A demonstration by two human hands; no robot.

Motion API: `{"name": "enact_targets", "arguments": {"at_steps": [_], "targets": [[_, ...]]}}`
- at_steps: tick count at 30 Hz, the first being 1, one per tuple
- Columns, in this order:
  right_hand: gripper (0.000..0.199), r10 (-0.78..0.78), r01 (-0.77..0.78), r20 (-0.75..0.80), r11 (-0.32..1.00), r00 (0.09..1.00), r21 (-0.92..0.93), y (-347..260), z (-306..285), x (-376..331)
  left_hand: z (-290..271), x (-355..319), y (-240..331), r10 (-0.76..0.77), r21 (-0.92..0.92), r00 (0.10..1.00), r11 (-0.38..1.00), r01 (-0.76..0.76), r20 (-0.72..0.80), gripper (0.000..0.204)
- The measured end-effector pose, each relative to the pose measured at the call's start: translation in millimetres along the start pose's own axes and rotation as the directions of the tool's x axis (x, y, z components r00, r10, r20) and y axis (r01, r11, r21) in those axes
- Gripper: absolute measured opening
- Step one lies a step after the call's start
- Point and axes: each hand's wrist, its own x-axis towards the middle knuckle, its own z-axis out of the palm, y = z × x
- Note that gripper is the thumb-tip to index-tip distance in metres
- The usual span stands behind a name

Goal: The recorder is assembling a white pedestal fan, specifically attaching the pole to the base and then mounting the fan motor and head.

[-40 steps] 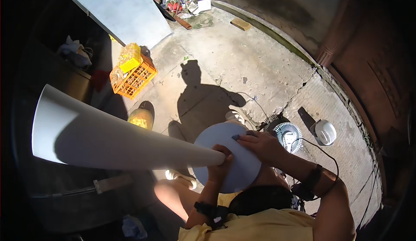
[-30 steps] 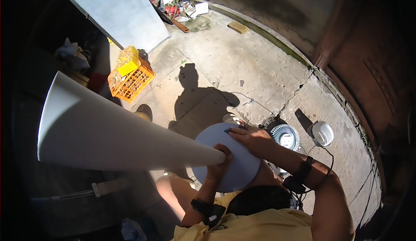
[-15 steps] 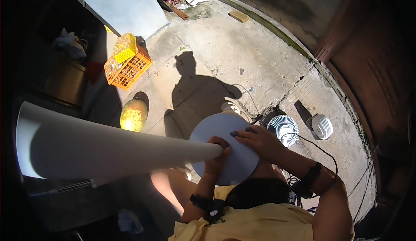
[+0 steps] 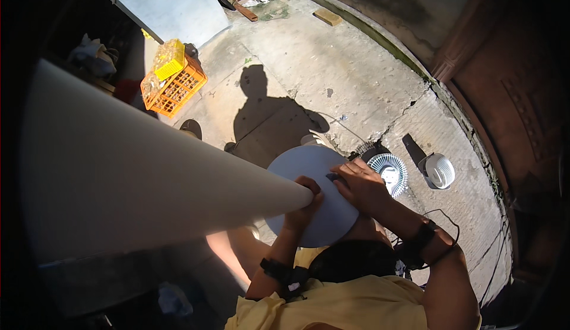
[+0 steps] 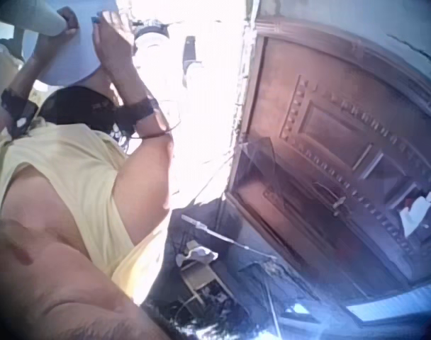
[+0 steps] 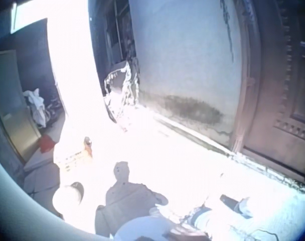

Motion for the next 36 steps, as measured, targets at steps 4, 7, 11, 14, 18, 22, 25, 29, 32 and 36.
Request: {"name": "enact_targets", "arguments": {"at_steps": [4, 7, 11, 14, 18, 22, 25, 29, 32, 36], "targets": [[0.010, -0.181, 0.177, 0.234, 0.983, 0.955, 0.041, -9, -9, -31, -3, -3, -7, -0.028, -0.064, 0.999, 0.998, 0.026, -0.024, 0.018], [0.010, -0.141, 0.136, 0.212, 0.990, 0.967, 0.039, -10, -14, -26, -1, -4, -10, -0.017, -0.075, 0.999, 0.997, 0.014, -0.036, 0.018], [0.011, 0.021, -0.018, 0.091, 0.999, 0.996, -0.030, 1, -7, 3, 0, 3, 2, -0.012, 0.011, 1.000, 1.000, 0.012, 0.010, 0.018], [0.013, 0.050, -0.040, 0.183, 0.997, 0.982, -0.060, -4, -8, -3, -1, 3, -4, -0.013, 0.002, 1.000, 1.000, 0.013, 0.017, 0.017], [0.015, -0.072, 0.084, 0.314, 0.996, 0.947, -0.023, -12, -16, -26, -2, -3, 0, -0.008, 0.035, 1.000, 0.999, 0.007, 0.008, 0.017], [0.015, 0.013, 0.000, 0.194, 0.998, 0.981, -0.064, -7, -10, -2, -2, 2, 3, -0.026, 0.044, 1.000, 0.999, 0.026, -0.007, 0.017], [0.013, -0.036, 0.051, 0.105, 0.989, 0.994, -0.140, 4, 1, 3, 2, 3, 0, 0.023, 0.021, 0.999, 1.000, -0.022, -0.028, 0.018], [0.011, -0.121, 0.139, 0.211, 0.987, 0.970, -0.074, -13, -10, -22, -1, -2, -5, -0.010, -0.029, 1.000, 1.000, 0.009, -0.026, 0.019], [0.010, -0.201, 0.213, 0.241, 0.977, 0.950, -0.024, -12, -11, -24, -4, -4, -8, 0.009, 0.041, 1.000, 0.999, -0.008, -0.015, 0.019], [0.011, -0.073, 0.081, 0.107, 0.994, 0.992, -0.078, 9, 2, 8, -2, 1, 0, 0.006, 0.006, 0.999, 1.000, -0.006, -0.038, 0.018]]}}
